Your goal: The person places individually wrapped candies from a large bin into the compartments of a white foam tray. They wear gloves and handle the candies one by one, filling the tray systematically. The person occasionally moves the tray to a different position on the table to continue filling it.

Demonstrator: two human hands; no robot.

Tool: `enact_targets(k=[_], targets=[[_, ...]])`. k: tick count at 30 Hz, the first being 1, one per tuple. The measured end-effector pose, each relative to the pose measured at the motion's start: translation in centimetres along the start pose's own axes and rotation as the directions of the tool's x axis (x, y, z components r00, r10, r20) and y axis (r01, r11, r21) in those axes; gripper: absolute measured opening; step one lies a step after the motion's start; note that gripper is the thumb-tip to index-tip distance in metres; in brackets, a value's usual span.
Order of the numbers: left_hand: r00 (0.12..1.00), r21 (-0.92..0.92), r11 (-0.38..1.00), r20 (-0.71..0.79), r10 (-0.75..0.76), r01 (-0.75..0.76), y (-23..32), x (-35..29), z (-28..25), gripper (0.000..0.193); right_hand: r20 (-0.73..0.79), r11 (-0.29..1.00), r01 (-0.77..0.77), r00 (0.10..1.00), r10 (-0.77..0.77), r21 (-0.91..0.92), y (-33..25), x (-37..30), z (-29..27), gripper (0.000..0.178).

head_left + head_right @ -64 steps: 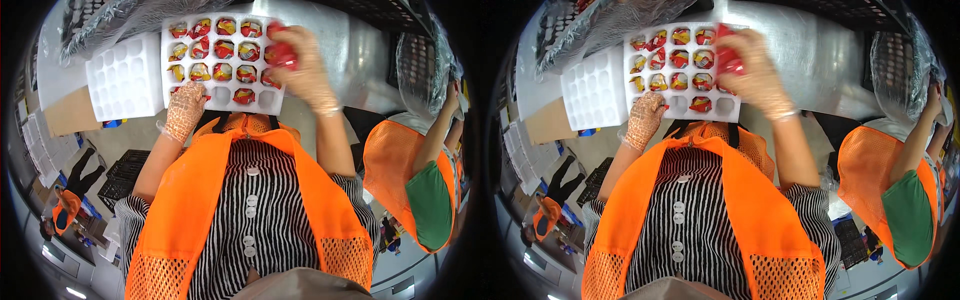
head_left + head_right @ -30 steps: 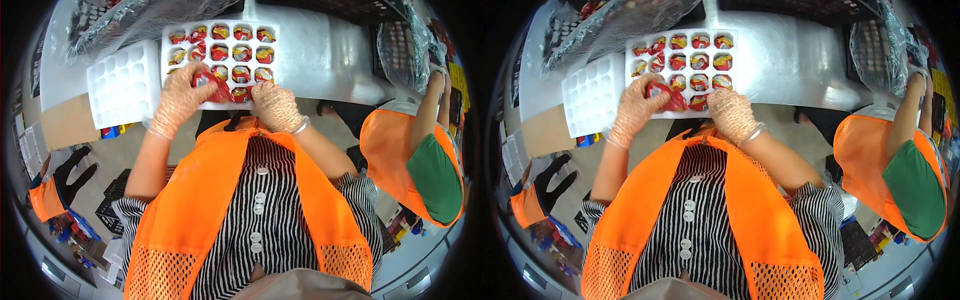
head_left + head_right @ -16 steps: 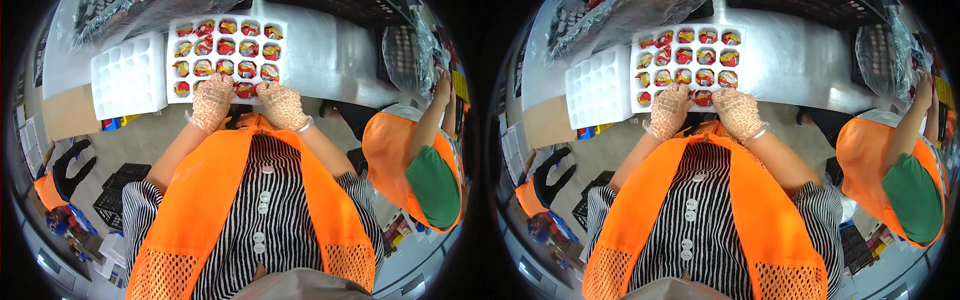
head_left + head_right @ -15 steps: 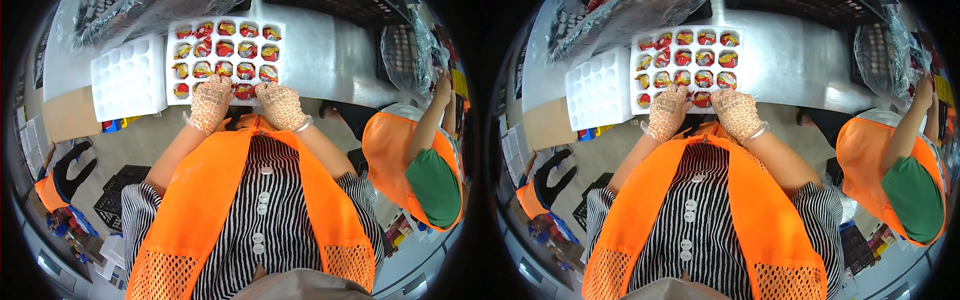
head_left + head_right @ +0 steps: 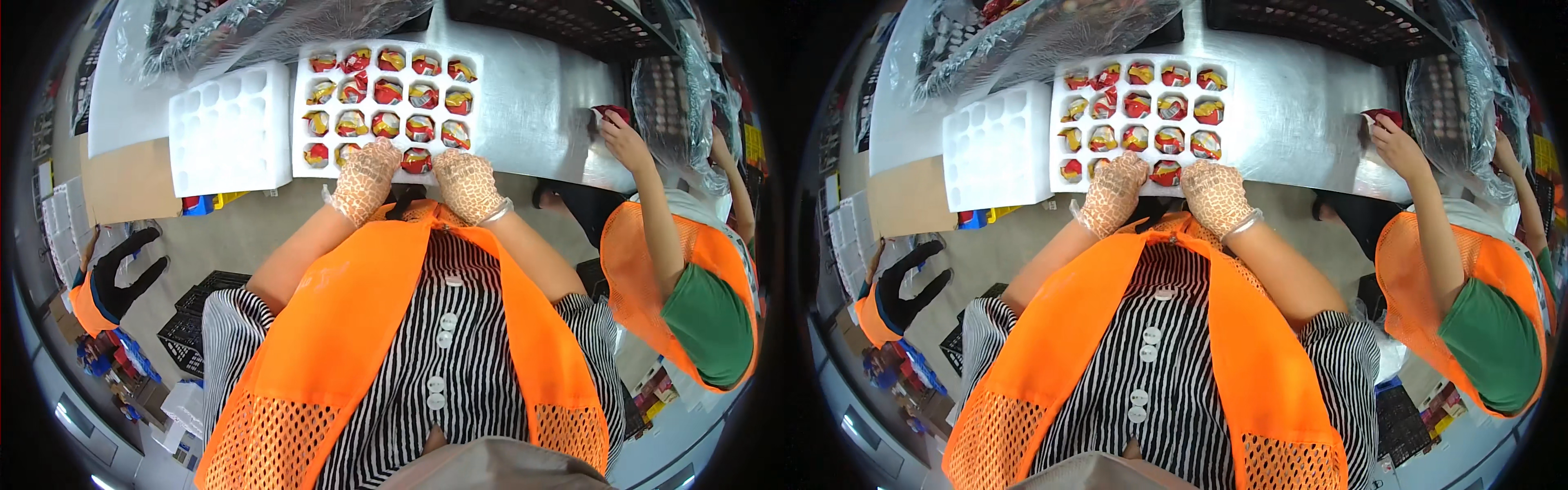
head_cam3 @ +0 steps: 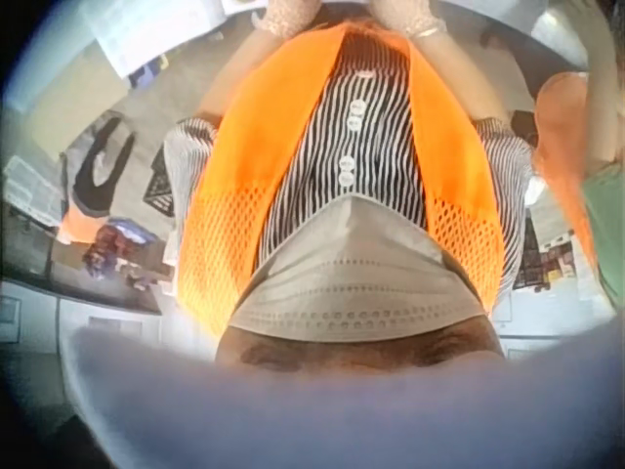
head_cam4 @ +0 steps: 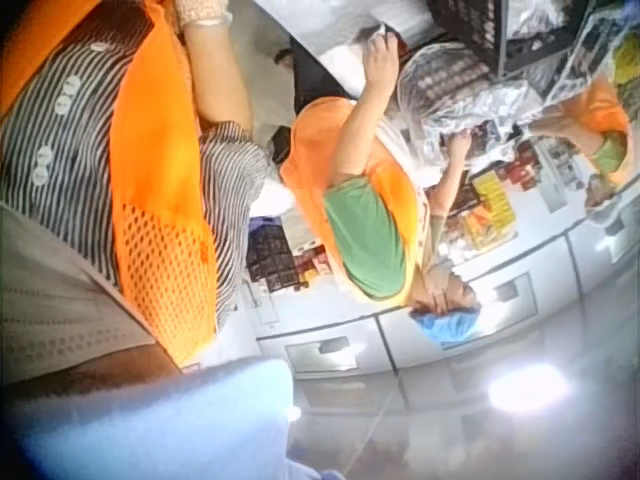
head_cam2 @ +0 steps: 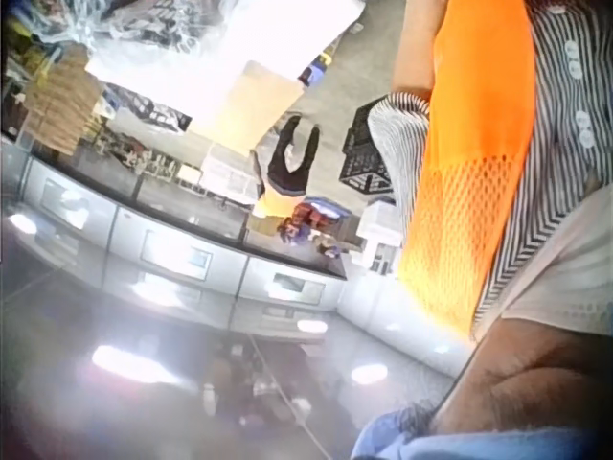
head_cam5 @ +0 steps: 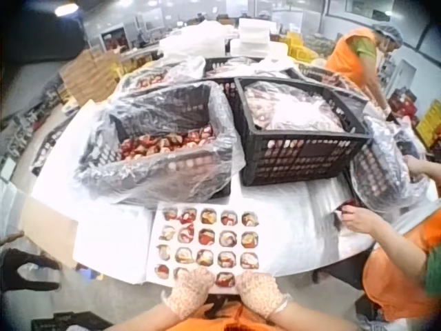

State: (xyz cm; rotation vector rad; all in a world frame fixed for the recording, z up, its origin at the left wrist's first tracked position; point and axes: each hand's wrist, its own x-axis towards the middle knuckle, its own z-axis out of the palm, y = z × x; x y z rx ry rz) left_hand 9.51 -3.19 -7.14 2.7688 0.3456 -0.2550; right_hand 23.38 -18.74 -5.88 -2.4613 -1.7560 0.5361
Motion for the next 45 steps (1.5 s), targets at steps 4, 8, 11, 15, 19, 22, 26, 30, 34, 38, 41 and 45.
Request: enact_targets(k=[4,8,11,15,19,22,26,30,34,38,41,45], targets=[[0.934,-0.061,0.998,-0.357,-0.01,-0.012,-0.6,0.0,-2.5,0.01,0.081,0.987,0.002,0.997,-0.015,0.158,1.6,0.2,-0.9,0.017],[0.83,-0.168,0.984,-0.54,-0.141,0.058,-6.0,3.9,-4.5,0.018,-0.202,0.85,-0.169,0.931,0.304,0.5,3.7,-1.7,-2.4,0.02],[0.945,-0.085,0.985,-0.28,-0.171,0.153,-8.1,6.3,-3.1,0.02,-0.107,0.689,-0.334,0.852,0.513,0.643,3.6,-1.5,-3.0,0.022],[0.971,-0.05,0.99,-0.191,-0.143,0.136,-8.4,6.7,-2.8,0.023,-0.137,0.648,-0.429,0.759,0.637,0.629,3.3,-0.6,-2.2,0.048],[0.783,-0.342,0.938,-0.566,-0.257,0.06,-7.9,3.0,-4.8,0.024,-0.035,0.5,-0.386,0.764,0.644,0.775,6.0,1.4,0.8,0.063],[0.641,-0.425,0.791,-0.468,-0.609,0.441,-8.1,-0.1,-4.0,0.03,-0.031,0.602,-0.362,0.84,0.541,0.711,5.3,3.0,1.4,0.048],[0.731,-0.485,0.663,-0.068,-0.679,0.571,-11.3,-0.7,0.1,0.05,0.156,0.1,-0.239,0.844,0.514,0.966,2.9,3.0,-0.5,0.045],[0.736,-0.857,0.367,0.021,-0.677,0.362,-7.8,-4.6,-4.8,0.059,0.28,-0.298,-0.178,0.896,0.345,0.938,3.7,1.0,-0.2,0.048],[0.715,-0.963,0.27,-0.174,-0.677,0.021,-7.7,-10.3,-3.3,0.053,0.203,-0.32,-0.118,0.948,0.245,0.94,0.6,-0.1,-2.5,0.069],[0.625,-0.91,-0.211,-0.064,-0.778,-0.356,-6.6,-19.0,-9.7,0.076,0.054,-0.196,-0.039,0.996,0.071,0.98,-9.3,3.4,-11.0,0.094],[0.605,-0.838,-0.33,0.0,-0.796,-0.435,-8.9,-26.6,-9.6,0.075,0.0,-0.099,-0.026,0.968,-0.253,0.995,-16.8,8.0,-13.7,0.111],[0.563,-0.392,-0.496,-0.068,-0.824,-0.774,-14.7,-36.0,-0.9,0.069,-0.097,-0.083,0.055,0.731,-0.676,0.995,-26.4,12.4,-14.5,0.117]])
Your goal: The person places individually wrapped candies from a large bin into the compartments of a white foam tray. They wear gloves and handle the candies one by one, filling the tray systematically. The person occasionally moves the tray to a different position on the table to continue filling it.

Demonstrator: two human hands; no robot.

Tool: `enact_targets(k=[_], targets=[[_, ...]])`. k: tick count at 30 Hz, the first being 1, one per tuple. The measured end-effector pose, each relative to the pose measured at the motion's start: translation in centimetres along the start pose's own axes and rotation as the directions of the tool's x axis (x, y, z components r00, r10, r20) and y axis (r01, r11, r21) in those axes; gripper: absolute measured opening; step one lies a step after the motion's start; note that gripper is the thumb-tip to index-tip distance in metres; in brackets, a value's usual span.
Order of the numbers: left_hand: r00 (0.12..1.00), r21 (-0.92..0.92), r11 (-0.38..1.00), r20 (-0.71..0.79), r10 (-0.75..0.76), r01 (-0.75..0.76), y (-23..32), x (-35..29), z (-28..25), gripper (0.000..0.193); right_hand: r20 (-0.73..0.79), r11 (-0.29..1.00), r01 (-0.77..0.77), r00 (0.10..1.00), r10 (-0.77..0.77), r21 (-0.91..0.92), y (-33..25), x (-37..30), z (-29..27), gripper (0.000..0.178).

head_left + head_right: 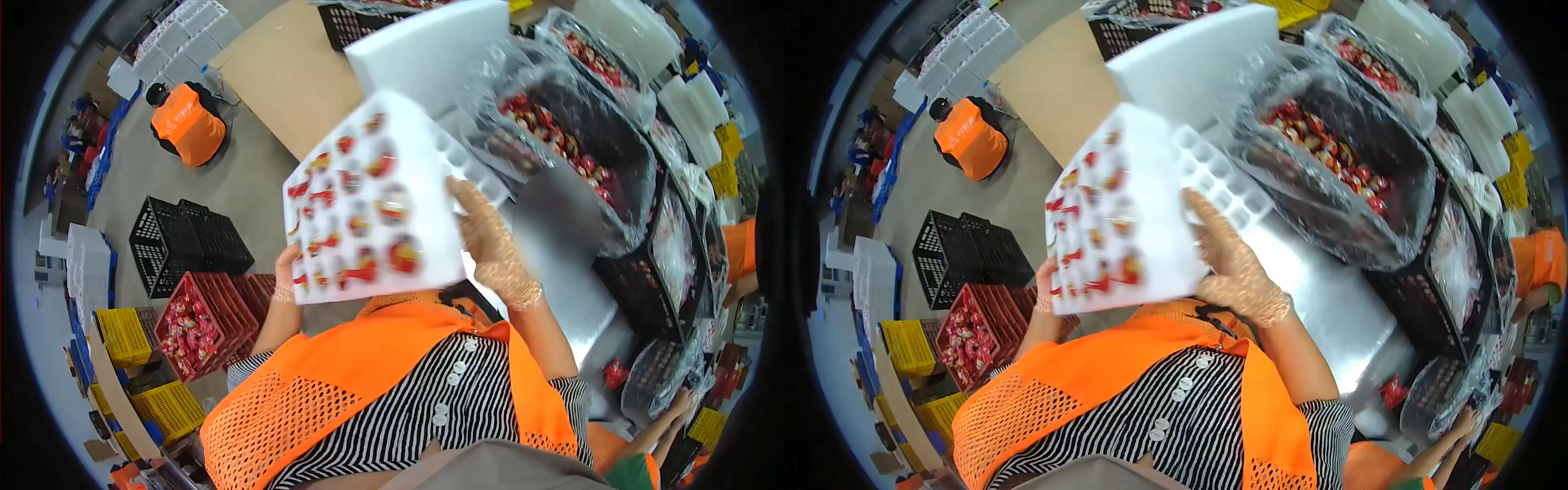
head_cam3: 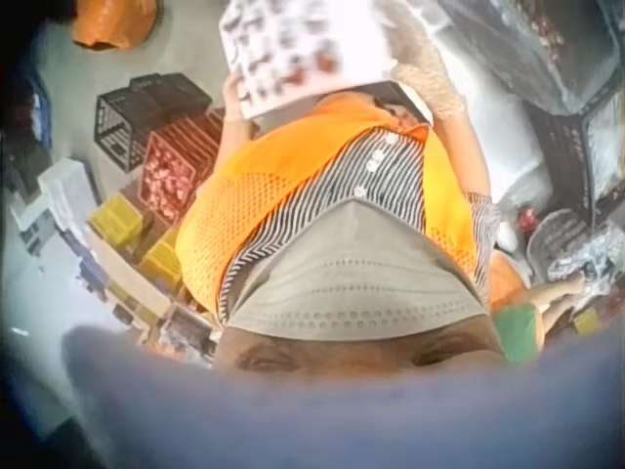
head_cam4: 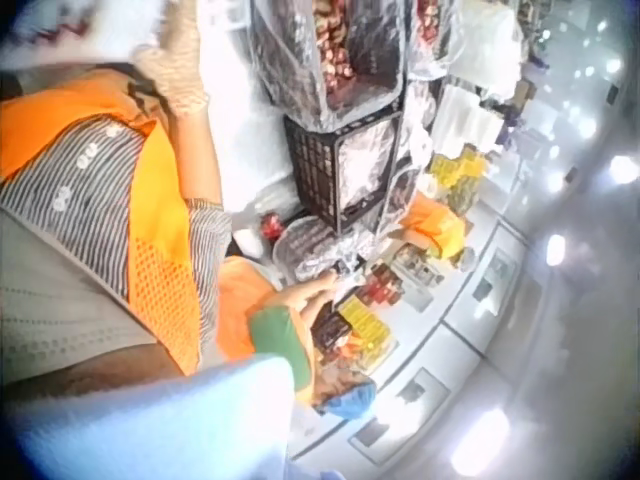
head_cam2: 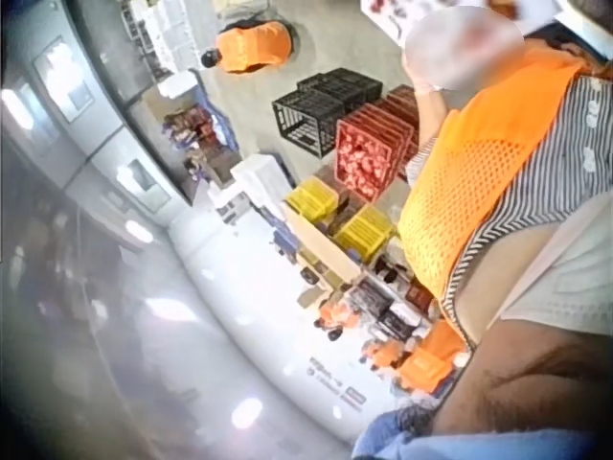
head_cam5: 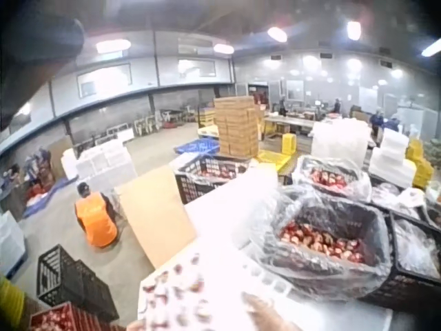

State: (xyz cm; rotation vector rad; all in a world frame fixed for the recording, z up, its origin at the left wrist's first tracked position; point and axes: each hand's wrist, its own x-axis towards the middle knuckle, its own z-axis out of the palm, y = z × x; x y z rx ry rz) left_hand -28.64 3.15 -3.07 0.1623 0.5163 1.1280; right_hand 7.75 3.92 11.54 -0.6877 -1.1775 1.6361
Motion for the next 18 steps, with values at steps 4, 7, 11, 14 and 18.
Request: enact_targets(k=[4,7,11,14,18], targets=[[0.971,-0.175,0.956,0.002,0.239,-0.235,3.7,3.0,-4.5,0.056,0.146,0.944,0.054,0.989,-0.006,-0.327,0.6,6.0,1.7,0.088],[0.929,-0.112,0.925,-0.109,0.353,-0.364,8.3,6.8,-9.0,0.058,-0.079,0.948,-0.19,0.981,0.176,-0.254,2.9,6.9,-0.8,0.07],[0.876,0.002,0.916,-0.292,0.384,-0.401,14.6,14.8,-10.9,0.057,-0.464,0.918,-0.264,0.88,0.104,-0.295,3.7,4.9,-3.6,0.047],[0.87,0.015,0.948,-0.393,0.297,-0.317,18.2,20.8,-12.3,0.053,-0.695,0.872,-0.388,0.714,0.08,-0.299,4.5,2.4,-4.9,0.041],[0.892,0.401,0.904,-0.338,0.299,-0.151,17.6,27.1,-13.4,0.053,-0.901,0.691,-0.673,0.427,0.074,-0.262,8.7,-0.7,-6.7,0.047]])
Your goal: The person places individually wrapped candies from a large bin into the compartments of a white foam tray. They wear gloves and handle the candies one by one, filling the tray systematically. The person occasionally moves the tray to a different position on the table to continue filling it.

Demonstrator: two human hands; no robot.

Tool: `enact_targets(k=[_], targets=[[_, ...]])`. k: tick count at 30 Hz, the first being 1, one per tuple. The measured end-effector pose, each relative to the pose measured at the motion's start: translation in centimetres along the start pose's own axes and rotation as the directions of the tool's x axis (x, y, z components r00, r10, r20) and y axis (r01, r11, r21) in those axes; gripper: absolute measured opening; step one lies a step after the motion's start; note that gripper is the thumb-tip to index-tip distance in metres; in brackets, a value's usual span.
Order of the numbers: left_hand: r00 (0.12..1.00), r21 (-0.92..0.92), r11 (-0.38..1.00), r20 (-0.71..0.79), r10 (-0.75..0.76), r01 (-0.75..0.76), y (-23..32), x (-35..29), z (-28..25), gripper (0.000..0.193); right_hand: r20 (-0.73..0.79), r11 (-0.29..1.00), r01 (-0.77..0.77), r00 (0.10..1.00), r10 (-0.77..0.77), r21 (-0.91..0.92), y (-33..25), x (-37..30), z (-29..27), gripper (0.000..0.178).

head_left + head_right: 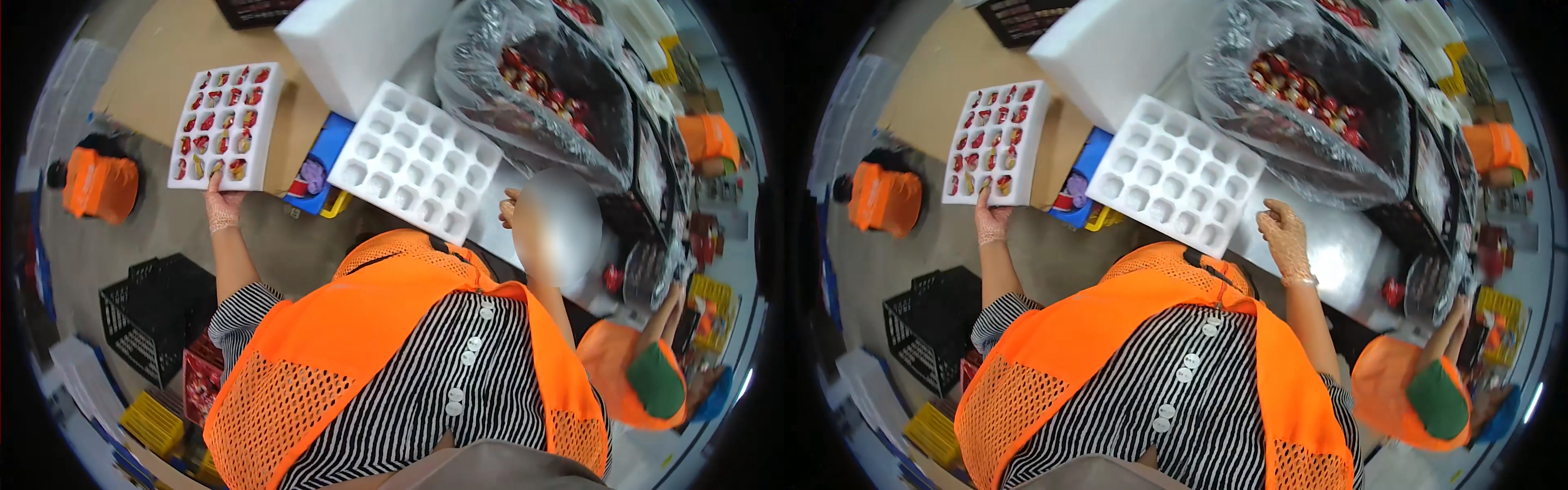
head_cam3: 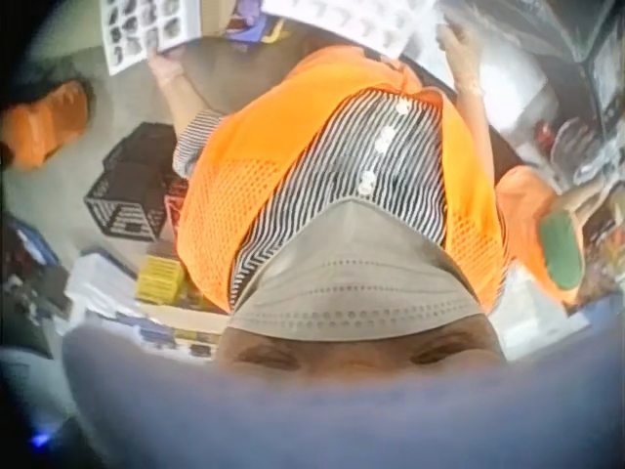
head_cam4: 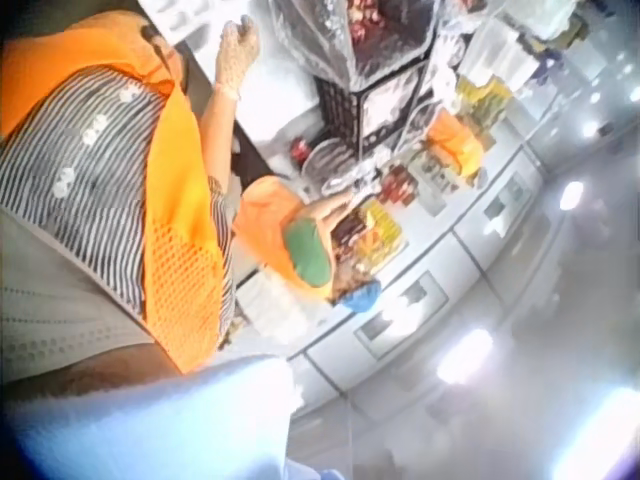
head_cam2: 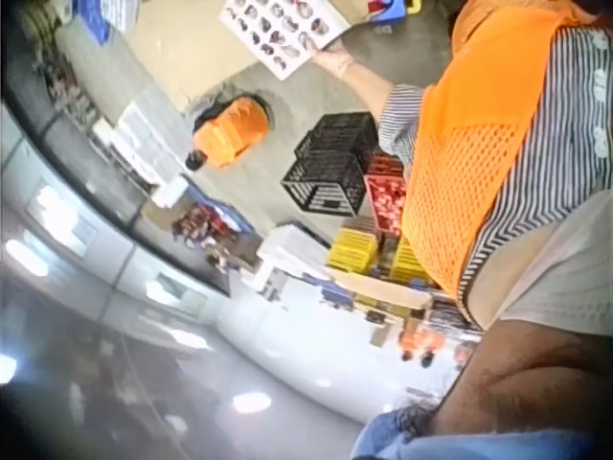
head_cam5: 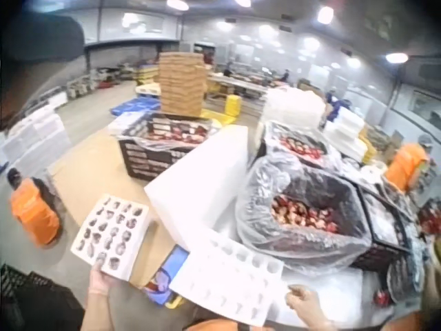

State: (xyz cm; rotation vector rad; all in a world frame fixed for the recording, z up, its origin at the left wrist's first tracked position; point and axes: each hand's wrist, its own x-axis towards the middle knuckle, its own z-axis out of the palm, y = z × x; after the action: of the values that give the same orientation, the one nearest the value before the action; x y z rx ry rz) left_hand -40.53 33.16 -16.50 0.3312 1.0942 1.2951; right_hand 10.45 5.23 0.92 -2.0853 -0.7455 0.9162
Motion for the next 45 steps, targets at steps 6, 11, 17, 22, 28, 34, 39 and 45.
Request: enact_targets(k=[6,11,17,22,28,34,39,45], targets=[[0.935,0.708,0.664,-0.016,0.355,-0.24,-1.8,-6.1,7.1,0.062,-0.081,0.955,-0.065,0.996,0.044,-0.289,5.0,2.3,4.1,0.087],[0.788,0.759,0.229,0.549,0.279,-0.61,-7.8,-11.8,11.1,0.061,0.029,0.937,-0.022,0.999,0.034,-0.349,5.0,2.8,5.7,0.086],[0.502,0.571,0.005,0.725,-0.471,-0.821,-14.4,-22.3,18.3,0.067,-0.224,0.936,-0.129,0.973,0.055,-0.328,10.9,-1.8,-3.3,0.078],[0.426,0.509,0.135,0.816,-0.39,-0.85,-19.6,-27.1,23.6,0.062,-0.37,0.959,-0.111,0.929,0.007,-0.261,17.3,-1.2,-10.4,0.072],[0.693,0.766,0.074,0.614,-0.377,-0.639,-8.5,-27.6,32.2,0.048,-0.196,0.98,-0.079,0.98,0.043,-0.18,14.8,0.9,-15.1,0.068],[0.112,0.112,-0.142,0.994,0.005,-0.984,9.7,-22.8,57.7,0.036,-0.325,0.895,0.376,0.838,-0.439,-0.241,3.5,4.7,-27.4,0.043],[0.201,-0.041,-0.279,0.595,-0.778,-0.959,-6.1,-22.0,71.3,0.029,-0.296,0.791,0.446,0.757,-0.583,-0.418,-9.6,8.8,-26.2,0.035],[0.236,-0.298,-0.512,0.631,-0.739,-0.805,-25.9,-6.5,67.1,0.029,-0.419,0.759,0.476,0.639,-0.645,-0.444,-9.2,13.9,-29.4,0.025]])
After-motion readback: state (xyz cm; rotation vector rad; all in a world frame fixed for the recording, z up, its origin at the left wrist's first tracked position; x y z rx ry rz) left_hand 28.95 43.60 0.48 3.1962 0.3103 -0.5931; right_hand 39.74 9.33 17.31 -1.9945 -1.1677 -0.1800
